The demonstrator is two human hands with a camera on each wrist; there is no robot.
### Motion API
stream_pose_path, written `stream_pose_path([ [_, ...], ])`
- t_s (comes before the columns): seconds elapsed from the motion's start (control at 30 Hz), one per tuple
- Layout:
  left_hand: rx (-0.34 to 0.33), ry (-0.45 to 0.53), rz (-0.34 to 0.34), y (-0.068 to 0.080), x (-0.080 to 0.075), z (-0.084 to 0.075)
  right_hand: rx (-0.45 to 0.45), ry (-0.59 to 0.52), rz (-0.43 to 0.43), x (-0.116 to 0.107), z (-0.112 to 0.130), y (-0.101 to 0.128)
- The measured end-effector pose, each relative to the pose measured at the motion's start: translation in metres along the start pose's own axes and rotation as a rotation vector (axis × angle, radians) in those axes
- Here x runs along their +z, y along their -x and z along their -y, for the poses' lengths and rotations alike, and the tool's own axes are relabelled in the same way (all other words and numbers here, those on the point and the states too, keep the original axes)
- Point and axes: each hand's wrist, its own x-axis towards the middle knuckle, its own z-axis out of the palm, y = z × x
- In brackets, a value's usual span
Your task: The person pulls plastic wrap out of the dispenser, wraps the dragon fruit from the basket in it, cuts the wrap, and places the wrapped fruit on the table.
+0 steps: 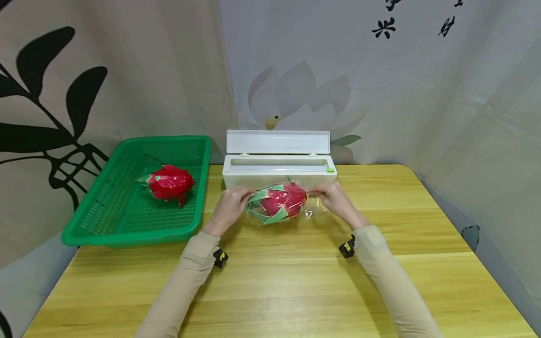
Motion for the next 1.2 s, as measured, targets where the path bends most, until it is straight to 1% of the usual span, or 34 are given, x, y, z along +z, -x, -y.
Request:
stream_pose_path([
  [0.07, -0.012, -0.020, 0.030, 0.001, 0.002, 0.002, 0.003, 0.011, 0.006, 0.003, -0.002, 0.000],
  [0.17, -0.030, -0.034, 0.073, 0.003, 0.004, 0.004, 0.030, -0.012, 0.021, 0.005, -0.003, 0.001],
  [0.27, -0.043, -0.024, 0.095, 0.004, 0.005, 0.003, 0.061, -0.040, 0.036, 0.005, -0.003, 0.002],
  [0.37, -0.044, -0.017, 0.114, 0.005, 0.004, 0.002, 0.072, -0.055, 0.058, 0.002, -0.001, 0.003],
  [0.43, -0.035, -0.007, 0.144, 0.007, 0.002, 0.001, 0.080, -0.074, 0.084, 0.000, 0.001, 0.003],
  [0.53, -0.031, 0.025, 0.208, 0.012, -0.001, -0.002, 0.097, -0.125, 0.137, -0.006, 0.004, 0.004],
  [0.67, -0.079, 0.062, 0.312, 0.018, -0.007, -0.007, 0.108, -0.176, 0.223, -0.013, 0.008, 0.005],
  [0.73, -0.097, 0.052, 0.342, 0.021, -0.009, -0.010, 0.105, -0.166, 0.261, -0.014, 0.009, 0.005],
  [0.8, -0.095, 0.029, 0.349, 0.024, -0.010, -0.012, 0.094, -0.139, 0.277, -0.014, 0.008, 0.006],
  [0.87, -0.079, 0.000, 0.336, 0.025, -0.009, -0.013, 0.083, -0.126, 0.274, -0.012, 0.008, 0.006],
  [0.9, -0.071, -0.011, 0.329, 0.026, -0.009, -0.014, 0.068, -0.103, 0.260, -0.011, 0.008, 0.006],
  [1.07, -0.033, -0.039, 0.307, 0.027, -0.004, -0.017, 0.008, -0.061, 0.136, -0.006, 0.011, 0.003],
  [1.2, -0.007, -0.032, 0.302, 0.026, -0.001, -0.019, 0.034, -0.093, 0.073, -0.001, 0.010, 0.000],
])
